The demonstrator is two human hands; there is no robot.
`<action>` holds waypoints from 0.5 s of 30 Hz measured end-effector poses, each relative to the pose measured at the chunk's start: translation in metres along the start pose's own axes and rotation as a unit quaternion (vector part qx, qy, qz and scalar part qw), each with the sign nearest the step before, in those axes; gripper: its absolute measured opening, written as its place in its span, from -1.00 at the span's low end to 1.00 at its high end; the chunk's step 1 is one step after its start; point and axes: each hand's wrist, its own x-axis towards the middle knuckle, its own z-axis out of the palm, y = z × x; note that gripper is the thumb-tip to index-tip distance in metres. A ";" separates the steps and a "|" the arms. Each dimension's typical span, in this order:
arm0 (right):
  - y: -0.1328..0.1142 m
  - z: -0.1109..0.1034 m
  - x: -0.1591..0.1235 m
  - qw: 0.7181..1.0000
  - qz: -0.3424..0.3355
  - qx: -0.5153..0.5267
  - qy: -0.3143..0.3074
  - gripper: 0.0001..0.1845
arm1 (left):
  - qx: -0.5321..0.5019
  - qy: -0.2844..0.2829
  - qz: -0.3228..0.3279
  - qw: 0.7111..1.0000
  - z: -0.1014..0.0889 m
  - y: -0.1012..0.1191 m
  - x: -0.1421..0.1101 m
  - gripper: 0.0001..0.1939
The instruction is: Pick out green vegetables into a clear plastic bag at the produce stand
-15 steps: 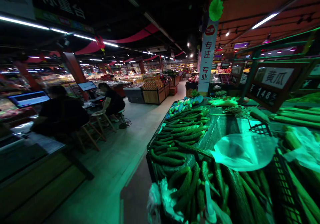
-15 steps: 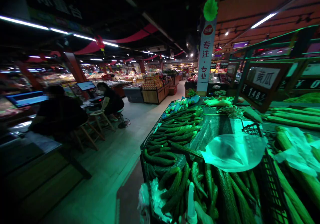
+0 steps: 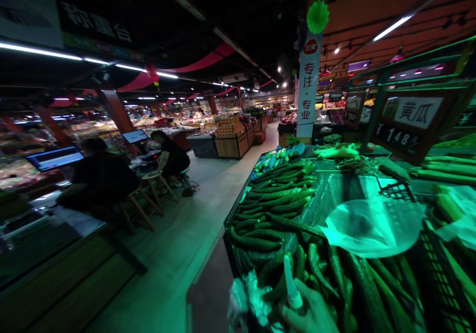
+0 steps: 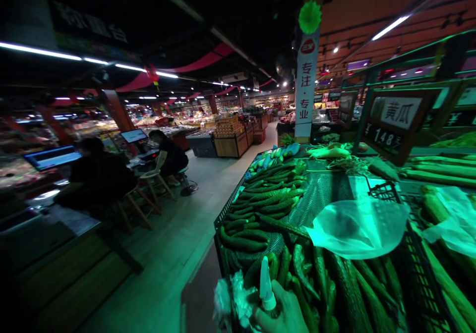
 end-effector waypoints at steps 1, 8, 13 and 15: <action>0.002 0.001 0.001 1.000 -0.005 -0.012 0.005 -0.54 | 0.000 0.004 -0.001 1.000 -0.001 -0.009 -0.011 -0.51; -0.032 -0.032 0.015 0.987 -0.059 -0.041 0.142 -0.55 | -0.019 -0.019 -0.055 0.998 0.013 -0.078 -0.065 -0.34; -0.078 -0.089 0.045 0.976 -0.075 -0.080 0.189 -0.50 | -0.019 -0.048 -0.064 0.997 0.044 -0.083 -0.023 -0.10; -0.097 -0.106 0.051 0.969 -0.088 -0.077 0.215 -0.48 | 0.003 -0.072 -0.045 0.996 0.060 -0.068 0.001 -0.21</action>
